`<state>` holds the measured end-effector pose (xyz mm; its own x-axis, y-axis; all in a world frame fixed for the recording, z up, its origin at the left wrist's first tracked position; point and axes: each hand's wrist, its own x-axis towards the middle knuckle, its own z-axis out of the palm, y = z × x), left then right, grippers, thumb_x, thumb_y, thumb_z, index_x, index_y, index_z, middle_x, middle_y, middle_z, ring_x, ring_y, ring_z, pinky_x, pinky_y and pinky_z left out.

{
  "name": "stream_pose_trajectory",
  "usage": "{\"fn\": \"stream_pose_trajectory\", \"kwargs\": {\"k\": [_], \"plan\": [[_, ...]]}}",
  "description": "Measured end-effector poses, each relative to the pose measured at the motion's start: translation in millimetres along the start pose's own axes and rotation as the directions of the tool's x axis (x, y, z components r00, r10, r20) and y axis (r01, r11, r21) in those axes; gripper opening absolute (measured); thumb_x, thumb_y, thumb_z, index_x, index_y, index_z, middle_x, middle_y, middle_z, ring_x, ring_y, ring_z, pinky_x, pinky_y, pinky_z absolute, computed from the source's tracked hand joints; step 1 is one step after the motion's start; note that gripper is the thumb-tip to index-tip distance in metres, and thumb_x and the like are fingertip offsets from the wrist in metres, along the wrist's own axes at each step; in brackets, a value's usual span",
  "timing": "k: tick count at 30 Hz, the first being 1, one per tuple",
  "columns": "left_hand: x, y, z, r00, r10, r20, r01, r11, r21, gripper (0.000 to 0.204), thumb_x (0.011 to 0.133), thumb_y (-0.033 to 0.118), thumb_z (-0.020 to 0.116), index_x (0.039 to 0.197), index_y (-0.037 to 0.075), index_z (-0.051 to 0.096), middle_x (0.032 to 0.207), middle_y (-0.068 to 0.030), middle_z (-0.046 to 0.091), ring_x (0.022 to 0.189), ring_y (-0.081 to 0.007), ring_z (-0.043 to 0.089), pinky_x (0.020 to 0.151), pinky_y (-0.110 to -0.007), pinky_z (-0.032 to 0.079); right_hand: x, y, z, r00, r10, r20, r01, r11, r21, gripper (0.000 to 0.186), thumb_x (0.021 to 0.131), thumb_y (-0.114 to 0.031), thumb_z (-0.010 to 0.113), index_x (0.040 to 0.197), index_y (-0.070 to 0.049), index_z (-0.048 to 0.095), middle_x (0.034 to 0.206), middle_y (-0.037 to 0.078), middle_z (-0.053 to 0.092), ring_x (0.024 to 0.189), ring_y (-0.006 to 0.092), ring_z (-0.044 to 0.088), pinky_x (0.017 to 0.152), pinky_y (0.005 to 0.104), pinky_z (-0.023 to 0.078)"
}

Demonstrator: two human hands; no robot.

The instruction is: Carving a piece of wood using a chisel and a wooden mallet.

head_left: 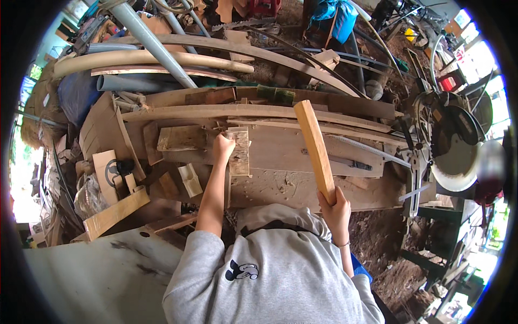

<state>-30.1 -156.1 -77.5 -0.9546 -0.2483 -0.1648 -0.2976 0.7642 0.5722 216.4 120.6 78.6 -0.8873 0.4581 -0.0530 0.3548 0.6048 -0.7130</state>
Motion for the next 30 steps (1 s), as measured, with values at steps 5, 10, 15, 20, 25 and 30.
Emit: {"fn": "stream_pose_trajectory", "kwargs": {"k": [5, 10, 15, 20, 25, 30], "plan": [[24.3, -27.9, 11.2, 0.999, 0.027, 0.023, -0.028, 1.0, 0.014, 0.028, 0.068, 0.025, 0.063, 0.07, -0.002, 0.06, 0.067, -0.0189, 0.061, 0.065, -0.0308, 0.062, 0.06, -0.04, 0.048, -10.7, -7.7, -11.2, 0.992, -0.112, -0.063, 0.106, 0.99, -0.091, 0.026, 0.076, -0.028, 0.065, 0.075, -0.005, 0.052, 0.056, 0.017, 0.055, 0.056, 0.0374, 0.056, 0.048, 0.0406, 0.045], [37.6, -44.5, -9.8, 0.972, -0.1, -0.213, 0.084, 0.993, -0.085, 0.031, 0.067, 0.029, 0.065, 0.068, -0.001, 0.061, 0.053, -0.0106, 0.059, 0.048, -0.0219, 0.06, 0.048, -0.033, 0.047, -26.6, 3.4, -14.0, 0.993, -0.071, -0.091, 0.062, 0.993, -0.097, 0.026, 0.076, -0.027, 0.065, 0.075, -0.005, 0.052, 0.057, 0.018, 0.055, 0.056, 0.0371, 0.056, 0.048, 0.0406, 0.045], [-7.1, -17.9, -38.4, 0.974, 0.052, -0.222, -0.044, 0.998, 0.041, 0.069, 0.065, 0.028, 0.068, 0.121, 0.0, 0.038, 0.096, -0.0234, 0.059, 0.084, -0.0343, 0.06, 0.071, -0.041, 0.048, -42.8, 25.3, -11.1, 0.995, 0.005, -0.104, -0.013, 0.997, -0.081, 0.027, 0.076, -0.028, 0.065, 0.076, -0.004, 0.052, 0.057, 0.018, 0.055, 0.056, 0.0369, 0.057, 0.048, 0.0406, 0.045], [-76.3, -1.7, 5.3, 0.987, -0.003, 0.158, -0.067, 0.897, 0.436, 0.092, 0.053, 0.049, 0.077, 0.12, -0.001, 0.038, 0.124, -0.0292, 0.038, 0.104, -0.0352, 0.053, 0.082, -0.042, 0.048, -54.3, 36.6, -13.3, 0.997, 0.048, -0.054, -0.054, 0.992, -0.113, 0.027, 0.075, -0.03, 0.065, 0.078, -0.005, 0.054, 0.056, 0.019, 0.055, 0.056, 0.0369, 0.057, 0.048, 0.041, 0.045], [-87.3, 6.0, 0.6, 0.992, 0.009, 0.125, -0.056, 0.923, 0.382, 0.088, 0.048, 0.041, 0.08, 0.116, -0.001, 0.041, 0.123, -0.0275, 0.04, 0.101, -0.0346, 0.055, 0.082, -0.04, 0.048, -61.7, 35.4, -10.4, 0.999, 0.014, -0.043, -0.019, 0.994, -0.109, 0.028, 0.075, -0.031, 0.065, 0.079, -0.005, 0.055, 0.057, 0.019, 0.056, 0.056, 0.0373, 0.057, 0.048, 0.042, 0.045], [-82.9, 17.6, -22.8, 0.911, 0.285, 0.298, -0.316, 0.947, 0.062, 0.071, 0.048, 0.033, 0.078, 0.104, -0.002, 0.051, 0.102, -0.0215, 0.058, 0.09, -0.0299, 0.06, 0.077, -0.037, 0.048, -61.2, 31.6, -8.4, 0.999, 0.041, -0.018, -0.043, 0.99, -0.133, 0.029, 0.075, -0.032, 0.065, 0.08, -0.005, 0.055, 0.056, 0.019, 0.055, 0.055, 0.0375, 0.056, 0.048, 0.042, 0.045]]}}
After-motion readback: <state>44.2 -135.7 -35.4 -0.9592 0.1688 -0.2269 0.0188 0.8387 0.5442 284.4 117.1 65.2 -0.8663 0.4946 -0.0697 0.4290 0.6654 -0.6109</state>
